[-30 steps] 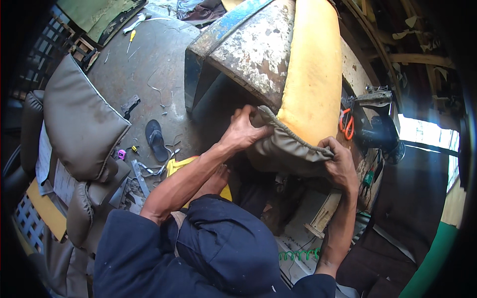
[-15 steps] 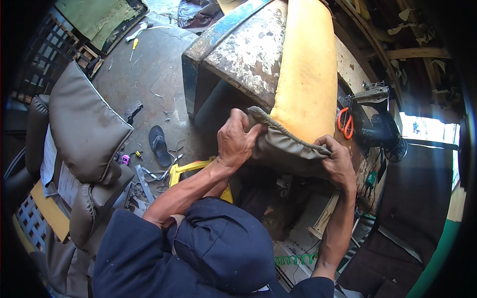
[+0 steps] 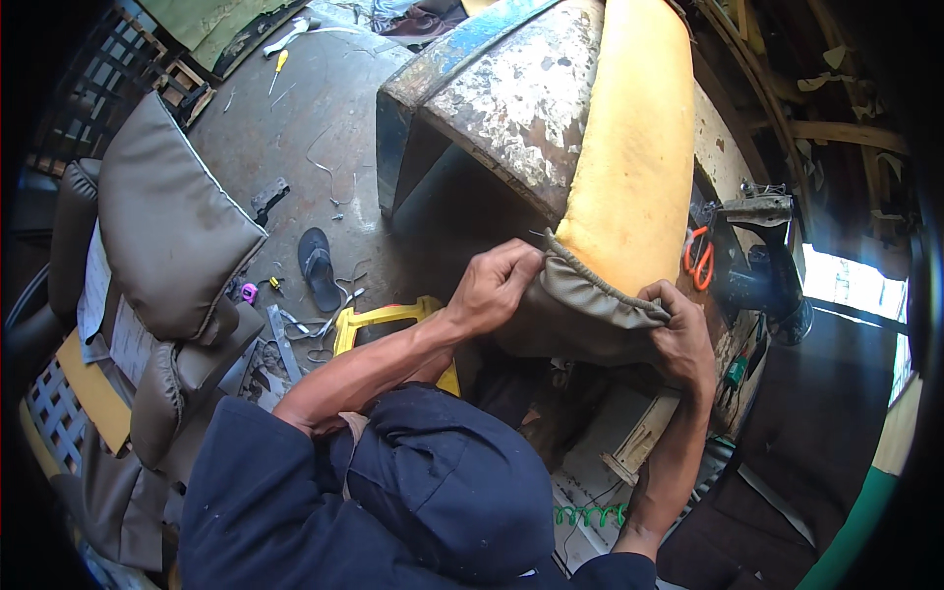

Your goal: The person covers a wooden and foam furniture component with grey fabric, using an air-powered staple gun to secure the material and trimming excess with a knife.

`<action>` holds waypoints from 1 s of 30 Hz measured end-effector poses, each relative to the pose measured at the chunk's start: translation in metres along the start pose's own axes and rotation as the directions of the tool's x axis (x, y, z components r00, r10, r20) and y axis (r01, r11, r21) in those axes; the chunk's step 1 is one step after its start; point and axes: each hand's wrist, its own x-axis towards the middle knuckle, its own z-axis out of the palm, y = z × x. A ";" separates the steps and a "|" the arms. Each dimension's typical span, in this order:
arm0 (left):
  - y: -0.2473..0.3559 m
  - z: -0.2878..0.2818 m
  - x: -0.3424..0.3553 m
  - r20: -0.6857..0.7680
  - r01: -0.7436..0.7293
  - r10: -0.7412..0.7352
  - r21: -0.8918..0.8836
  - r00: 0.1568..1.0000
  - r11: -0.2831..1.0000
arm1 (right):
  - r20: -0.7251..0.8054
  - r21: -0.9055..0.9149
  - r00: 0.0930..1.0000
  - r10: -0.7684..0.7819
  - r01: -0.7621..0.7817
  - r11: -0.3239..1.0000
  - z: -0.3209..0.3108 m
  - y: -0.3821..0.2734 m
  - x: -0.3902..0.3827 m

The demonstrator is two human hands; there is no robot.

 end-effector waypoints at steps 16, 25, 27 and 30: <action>0.035 -0.033 0.020 0.151 -0.176 0.160 0.103 0.976 0.979 | 0.001 0.113 1.000 0.022 -0.022 0.993 0.004 0.009 -0.033; 0.036 -0.172 0.051 0.195 0.084 -0.072 -0.053 0.978 0.995 | -0.035 0.670 0.999 -0.037 0.051 0.741 0.107 -0.026 0.009; 0.041 -0.170 0.053 0.132 0.036 -0.032 -0.024 0.991 0.999 | -0.080 0.763 0.995 -0.051 0.094 0.640 0.110 -0.021 0.013; 0.033 -0.175 0.054 0.144 0.044 -0.038 -0.038 0.989 0.998 | -0.011 0.824 0.999 -0.039 0.031 0.565 0.103 -0.008 0.016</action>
